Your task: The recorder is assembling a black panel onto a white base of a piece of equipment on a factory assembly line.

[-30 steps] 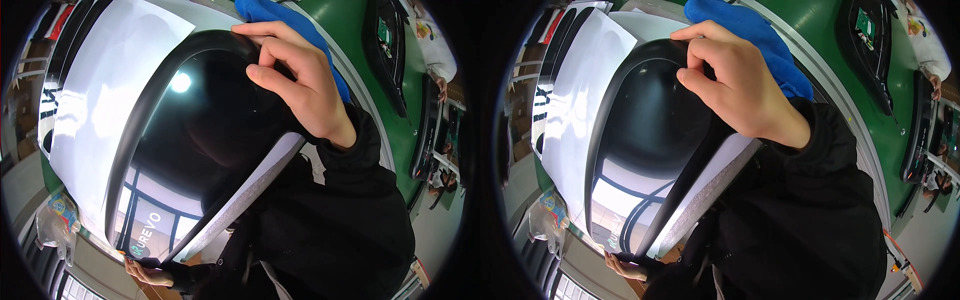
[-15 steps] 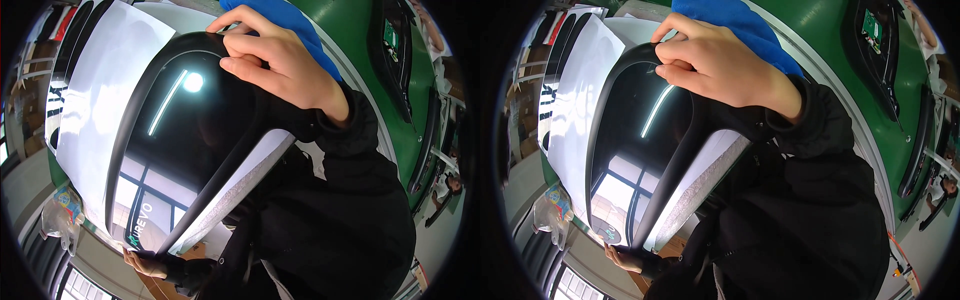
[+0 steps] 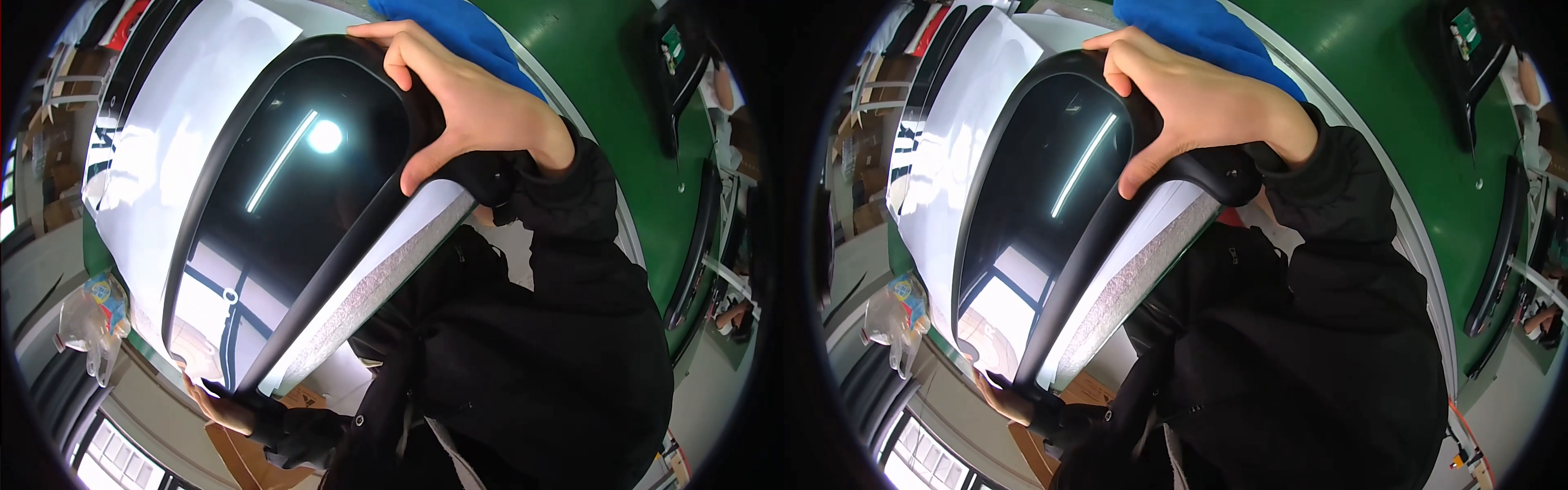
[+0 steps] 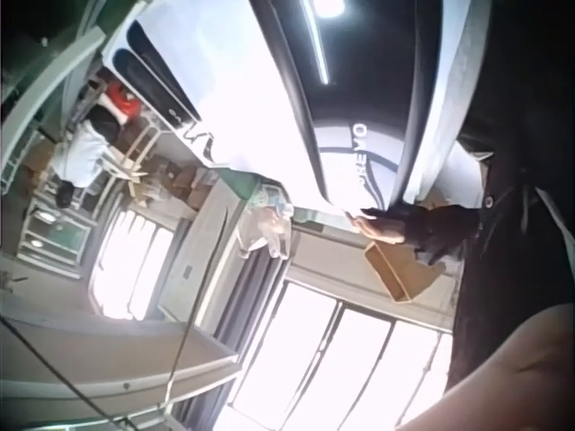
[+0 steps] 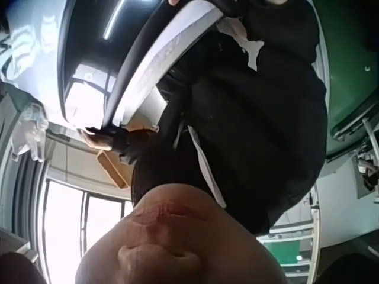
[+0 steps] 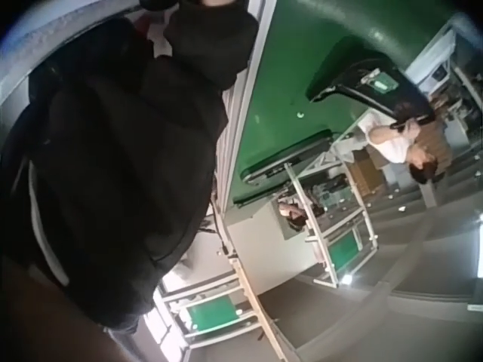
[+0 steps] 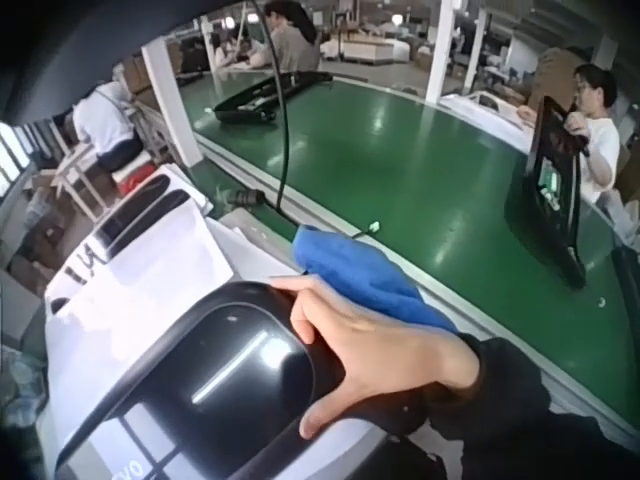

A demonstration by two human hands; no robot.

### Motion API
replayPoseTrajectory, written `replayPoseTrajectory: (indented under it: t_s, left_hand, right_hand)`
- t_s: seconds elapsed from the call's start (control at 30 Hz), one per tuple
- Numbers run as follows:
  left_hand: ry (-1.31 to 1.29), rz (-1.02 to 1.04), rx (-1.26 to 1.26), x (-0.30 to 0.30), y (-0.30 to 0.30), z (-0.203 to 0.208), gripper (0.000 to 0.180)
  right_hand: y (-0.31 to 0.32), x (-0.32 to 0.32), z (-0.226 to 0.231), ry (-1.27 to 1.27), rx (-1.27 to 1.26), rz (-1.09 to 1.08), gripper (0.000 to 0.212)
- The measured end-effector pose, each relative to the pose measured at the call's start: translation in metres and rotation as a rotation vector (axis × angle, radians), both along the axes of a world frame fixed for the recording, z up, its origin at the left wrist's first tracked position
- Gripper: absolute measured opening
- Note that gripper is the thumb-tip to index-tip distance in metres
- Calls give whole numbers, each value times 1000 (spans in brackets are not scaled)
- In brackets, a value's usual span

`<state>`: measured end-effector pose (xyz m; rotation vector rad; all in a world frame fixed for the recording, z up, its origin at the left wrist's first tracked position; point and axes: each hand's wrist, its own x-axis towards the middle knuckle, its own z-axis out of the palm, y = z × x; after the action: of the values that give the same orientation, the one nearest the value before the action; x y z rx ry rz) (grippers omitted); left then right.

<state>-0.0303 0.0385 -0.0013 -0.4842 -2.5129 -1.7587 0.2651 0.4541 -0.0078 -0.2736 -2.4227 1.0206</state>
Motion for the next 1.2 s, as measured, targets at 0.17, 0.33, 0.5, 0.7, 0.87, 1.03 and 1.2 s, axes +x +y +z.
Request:
replayPoseTrajectory:
  t_s: [0.17,0.33,0.5,0.7,0.87,1.03,1.2]
  left_hand:
    - [-187,-185,44,-22,-11,-2,27]
    - [-247,-197,53,-23,-22,2,35]
    - [-258,-194,-15,-11,-10,13,33]
    - [-180,-175,-52,-17,-13,8,21]
    - [-229,-172,-11,-14,-5,9,24]
    - [-137,-208,-47,-15,-9,8,21]
    - [-187,-174,15,-12,-8,8,19]
  right_hand:
    - [-39,-30,33,-30,46,-225,73]
    - [-62,-53,56,-313,378,-202,88]
    - [-88,-69,55,-295,702,-278,73]
    - [-117,-94,32,-338,712,-217,91]
    - [-159,-126,34,-307,579,-82,103]
    - [-205,-157,25,-212,467,-13,103]
    - [-249,-182,24,-173,521,202,97]
